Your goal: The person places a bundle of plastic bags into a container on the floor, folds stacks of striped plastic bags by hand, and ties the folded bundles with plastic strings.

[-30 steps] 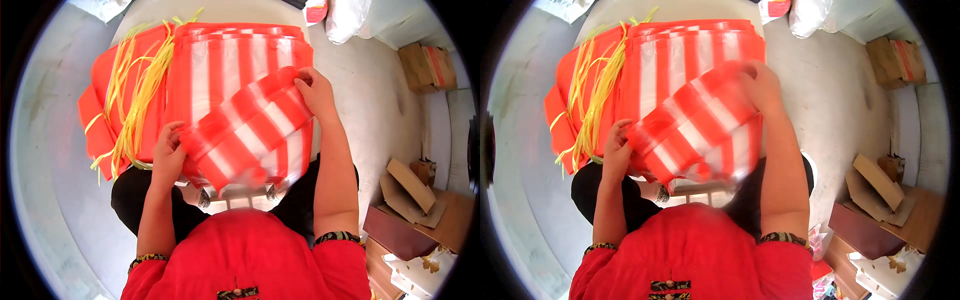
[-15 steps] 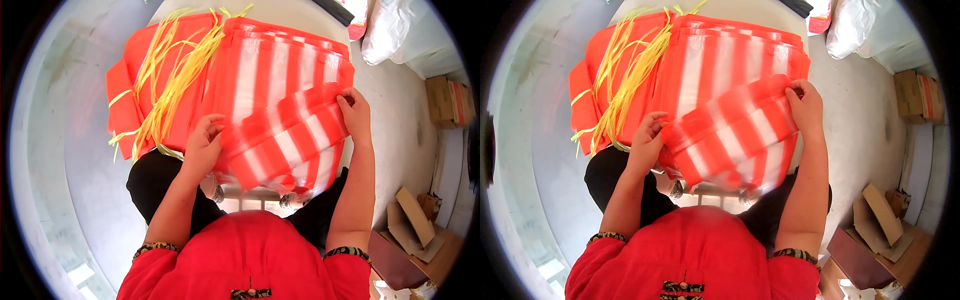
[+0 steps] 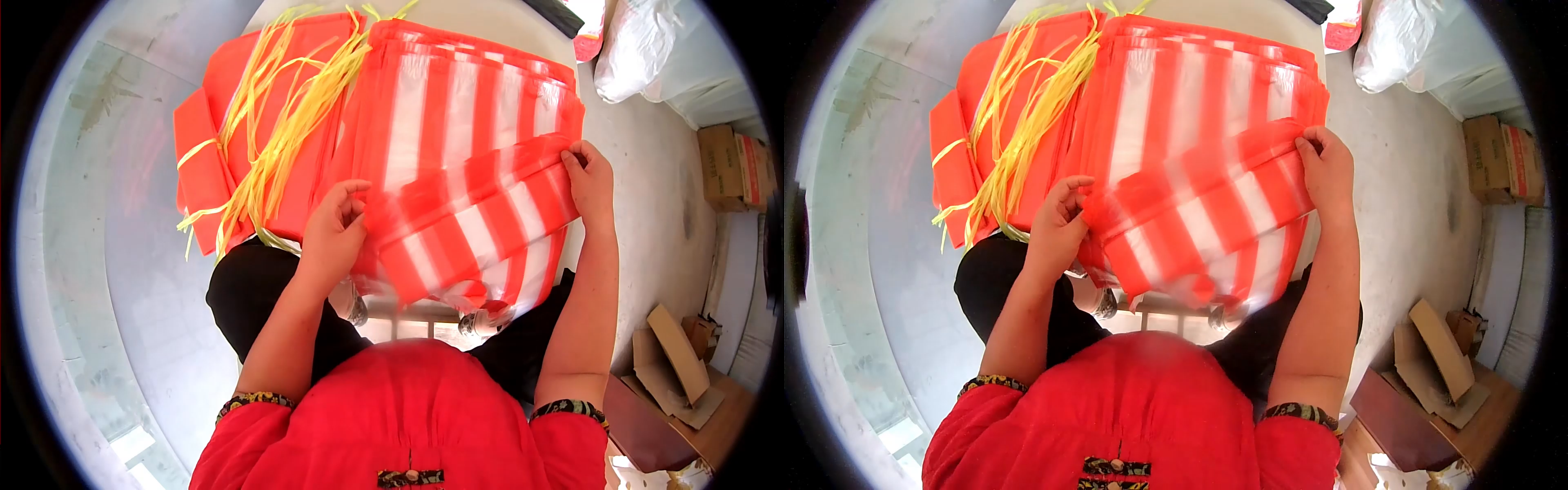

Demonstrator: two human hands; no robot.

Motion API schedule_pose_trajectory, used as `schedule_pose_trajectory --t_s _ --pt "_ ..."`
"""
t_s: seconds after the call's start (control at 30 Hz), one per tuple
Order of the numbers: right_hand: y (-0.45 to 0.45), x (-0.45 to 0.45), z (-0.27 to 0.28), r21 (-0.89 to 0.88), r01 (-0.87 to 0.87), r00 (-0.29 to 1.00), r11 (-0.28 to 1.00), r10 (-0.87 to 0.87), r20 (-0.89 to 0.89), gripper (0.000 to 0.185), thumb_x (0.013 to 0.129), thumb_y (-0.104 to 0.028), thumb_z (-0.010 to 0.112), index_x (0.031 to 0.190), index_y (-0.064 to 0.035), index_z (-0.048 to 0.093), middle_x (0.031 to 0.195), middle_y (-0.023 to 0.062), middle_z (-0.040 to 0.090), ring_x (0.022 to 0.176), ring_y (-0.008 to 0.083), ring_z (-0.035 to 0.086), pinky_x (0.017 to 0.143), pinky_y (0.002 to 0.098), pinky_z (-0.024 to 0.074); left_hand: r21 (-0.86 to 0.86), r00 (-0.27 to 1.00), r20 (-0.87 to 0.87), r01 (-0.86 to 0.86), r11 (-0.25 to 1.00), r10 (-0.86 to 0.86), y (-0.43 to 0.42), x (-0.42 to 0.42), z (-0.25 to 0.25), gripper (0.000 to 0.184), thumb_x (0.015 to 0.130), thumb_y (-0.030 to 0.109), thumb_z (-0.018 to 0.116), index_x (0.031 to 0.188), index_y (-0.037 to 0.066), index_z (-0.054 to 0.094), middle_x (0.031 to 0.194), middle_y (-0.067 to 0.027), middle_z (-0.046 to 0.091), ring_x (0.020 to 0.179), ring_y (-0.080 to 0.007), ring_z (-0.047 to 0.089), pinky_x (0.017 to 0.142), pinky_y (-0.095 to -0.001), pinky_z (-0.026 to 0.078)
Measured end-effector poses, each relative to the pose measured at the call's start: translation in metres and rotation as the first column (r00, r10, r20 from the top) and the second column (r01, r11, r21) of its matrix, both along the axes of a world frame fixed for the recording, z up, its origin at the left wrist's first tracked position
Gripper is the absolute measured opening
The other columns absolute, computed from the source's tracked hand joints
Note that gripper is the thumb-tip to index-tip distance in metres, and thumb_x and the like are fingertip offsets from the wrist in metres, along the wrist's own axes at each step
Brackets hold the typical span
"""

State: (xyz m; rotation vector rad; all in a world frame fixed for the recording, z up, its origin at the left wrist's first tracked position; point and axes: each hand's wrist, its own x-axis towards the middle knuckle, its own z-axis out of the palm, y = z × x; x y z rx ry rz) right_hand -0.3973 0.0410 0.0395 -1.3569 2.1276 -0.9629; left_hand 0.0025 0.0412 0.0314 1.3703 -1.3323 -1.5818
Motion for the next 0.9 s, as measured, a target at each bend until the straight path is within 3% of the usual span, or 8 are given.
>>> schedule_pose_trajectory --t_s 0.43,0.53,0.6,0.63,0.7,0.77,0.87,0.9 --pt "-0.002 0.000 -0.002 0.001 -0.003 0.999 1.000 0.003 -0.042 0.016 0.098 -0.014 0.064 0.104 0.0004 0.068 0.096 0.0131 0.072 0.089 0.0254 0.068 0.084 0.0353 0.0523 -0.018 0.999 0.040 0.021 1.000 -0.020 0.000 0.006 -0.004 0.040 0.093 -0.010 0.055 0.131 0.002 0.058 0.091 0.0018 0.056 0.079 -0.0060 0.053 0.072 -0.0217 0.045" --pt "-0.001 0.008 0.001 -0.140 0.003 0.984 0.990 -0.028 -0.173 0.015 0.097 -0.013 0.065 0.104 -0.0010 0.069 0.099 0.0128 0.073 0.093 0.0260 0.069 0.086 0.0367 0.0531 -0.123 0.995 0.088 -0.035 0.992 0.046 0.002 0.004 -0.003 0.039 0.094 -0.007 0.058 0.131 0.003 0.059 0.093 -0.0008 0.059 0.080 -0.0078 0.053 0.072 -0.0229 0.045" --pt "-0.001 0.020 0.003 -0.347 -0.038 0.939 0.937 -0.085 -0.334 0.013 0.096 -0.012 0.065 0.104 -0.0023 0.070 0.102 0.0124 0.073 0.098 0.0269 0.068 0.088 0.0382 0.0535 -0.410 0.957 0.228 -0.074 0.909 0.181 0.004 -0.002 0.003 0.037 0.094 -0.005 0.060 0.130 0.004 0.060 0.095 -0.0035 0.061 0.081 -0.0109 0.054 0.072 -0.0250 0.046" --pt "0.001 0.025 0.009 -0.352 -0.102 0.936 0.930 -0.030 -0.351 0.014 0.095 -0.012 0.066 0.105 -0.0028 0.070 0.104 0.0121 0.072 0.100 0.0276 0.068 0.089 0.0387 0.0533 -0.543 0.924 0.276 -0.076 0.836 0.263 0.006 -0.005 0.009 0.037 0.094 -0.004 0.061 0.129 0.005 0.061 0.096 -0.0049 0.062 0.081 -0.0124 0.054 0.072 -0.0260 0.046" --pt "0.011 0.037 0.025 -0.355 -0.230 0.921 0.906 0.085 -0.381 0.015 0.093 -0.012 0.068 0.105 -0.0038 0.070 0.107 0.0114 0.072 0.104 0.0290 0.066 0.091 0.0397 0.0529 -0.745 0.890 0.407 0.192 0.639 0.207 0.010 -0.003 0.018 0.039 0.087 0.007 0.071 0.126 0.004 0.063 0.110 -0.0116 0.063 0.092 -0.0239 0.061 0.079 -0.0347 0.051" --pt "0.024 0.051 0.032 -0.158 -0.445 0.864 0.881 0.375 -0.337 0.024 0.088 -0.010 0.073 0.110 -0.0028 0.070 0.113 0.0113 0.071 0.106 0.0283 0.067 0.093 0.0391 0.0527 -0.819 0.862 0.501 0.443 0.366 0.076 0.016 -0.008 0.020 0.045 0.083 0.013 0.076 0.124 0.002 0.064 0.121 -0.0144 0.063 0.100 -0.0301 0.064 0.086 -0.0395 0.053" --pt "0.031 0.060 0.041 0.111 -0.620 0.735 0.776 0.625 -0.263 0.037 0.081 -0.009 0.077 0.117 -0.0035 0.070 0.122 0.0111 0.070 0.115 0.0299 0.064 0.099 0.0401 0.0512 -0.634 0.738 0.642 0.662 0.399 -0.205 0.032 -0.034 0.023 0.058 0.075 0.022 0.081 0.126 0.001 0.063 0.128 -0.0170 0.061 0.112 -0.0364 0.062 0.094 -0.0467 0.052" --pt "0.034 0.059 0.043 0.197 -0.649 0.695 0.735 0.678 -0.239 0.041 0.079 -0.009 0.078 0.119 -0.0041 0.070 0.126 0.0110 0.069 0.120 0.0308 0.062 0.102 0.0407 0.0504 -0.602 0.712 0.676 0.683 0.414 -0.192 0.037 -0.041 0.026 0.060 0.073 0.021 0.081 0.127 0.001 0.062 0.129 -0.0171 0.060 0.115 -0.0362 0.061 0.096 -0.0469 0.051"
